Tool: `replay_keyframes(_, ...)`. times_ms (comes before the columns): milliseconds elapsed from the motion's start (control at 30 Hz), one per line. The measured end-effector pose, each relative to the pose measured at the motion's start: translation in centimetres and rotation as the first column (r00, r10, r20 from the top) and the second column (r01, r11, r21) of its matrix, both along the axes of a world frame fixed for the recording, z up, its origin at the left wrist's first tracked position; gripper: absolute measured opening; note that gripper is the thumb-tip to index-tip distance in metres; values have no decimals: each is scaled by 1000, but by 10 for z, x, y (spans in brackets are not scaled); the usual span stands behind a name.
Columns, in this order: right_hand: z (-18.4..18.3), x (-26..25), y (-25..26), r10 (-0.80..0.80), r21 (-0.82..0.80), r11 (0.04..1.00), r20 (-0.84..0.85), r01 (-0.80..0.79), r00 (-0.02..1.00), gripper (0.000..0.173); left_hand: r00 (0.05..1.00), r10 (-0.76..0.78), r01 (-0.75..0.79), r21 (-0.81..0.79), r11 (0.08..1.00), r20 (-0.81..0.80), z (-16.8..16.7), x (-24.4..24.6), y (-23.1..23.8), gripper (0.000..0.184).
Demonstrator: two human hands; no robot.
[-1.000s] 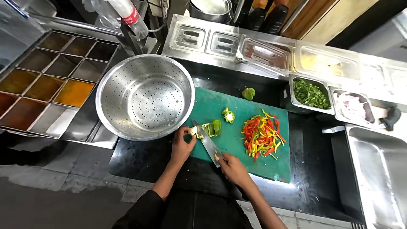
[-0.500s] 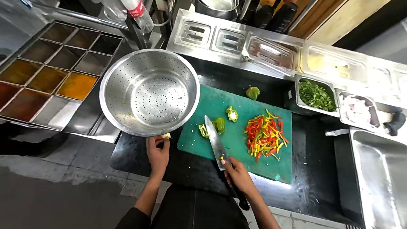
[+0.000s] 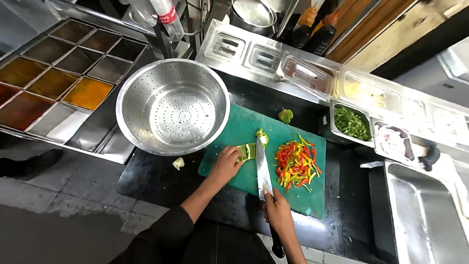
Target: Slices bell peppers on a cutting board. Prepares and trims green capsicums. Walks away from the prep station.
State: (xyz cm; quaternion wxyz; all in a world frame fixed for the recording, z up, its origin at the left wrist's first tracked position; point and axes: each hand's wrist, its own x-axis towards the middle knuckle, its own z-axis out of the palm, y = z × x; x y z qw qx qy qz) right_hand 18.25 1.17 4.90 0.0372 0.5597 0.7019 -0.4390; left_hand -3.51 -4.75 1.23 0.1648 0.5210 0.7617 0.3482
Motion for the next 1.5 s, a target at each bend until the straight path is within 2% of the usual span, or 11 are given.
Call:
replay_keyframes(167, -3, 11, 1, -58, -107, 993, -78, 50, 995, 31, 998, -16, 13, -46, 999, -68, 0, -14, -13, 17)
replay_keyframes(367, -8, 12, -14, -63, -160, 986, -161, 37, 985, 30, 993, -5, -48, -435, 899, -119, 37, -16, -20, 23)
replay_keyframes(400, -7, 11, -15, -74, -161, 986, -190, 44, 979, 30, 992, -1, -50, -401, 915, -125, 37, -13, -18, 24)
replay_keyframes(500, -3, 11, -20, -142, -156, 983, -314, 97, 939, 27, 997, -60, 54, -115, 992, -44, 22, -9, -3, 21)
replay_keyframes(567, 2, 11, -20, -195, -168, 975, -362, 142, 911, 26, 995, -96, 96, -39, 995, 25, 16, -6, 11, 22)
replay_keyframes(700, 2, 14, -19, -231, -175, 968, -362, 178, 903, 25, 988, -153, 155, -98, 983, 25, 11, -9, 31, 27)
replay_keyframes(800, -5, 18, -21, -192, -151, 977, -294, 153, 936, 27, 978, -211, 209, -172, 963, 11, 13, -14, 38, 32)
replay_keyframes(900, -11, 20, -24, -118, -96, 990, -225, 99, 967, 28, 968, -237, 249, -234, 940, 77, 17, -19, 43, 36)
replay_keyframes(1133, -24, 24, -16, -23, -43, 999, -55, 21, 998, 34, 974, -186, 206, -164, 965, 132, 8, -22, 39, 39)
replay_keyframes(1367, -16, 20, -13, -92, -225, 973, -171, 51, 981, 32, 959, -228, 247, -109, 963, 166, 9, -27, 33, 36)
replay_keyframes(1500, -18, 19, -12, -76, -241, 970, -169, 33, 983, 31, 963, -223, 241, -108, 964, 153, 8, -27, 31, 38)
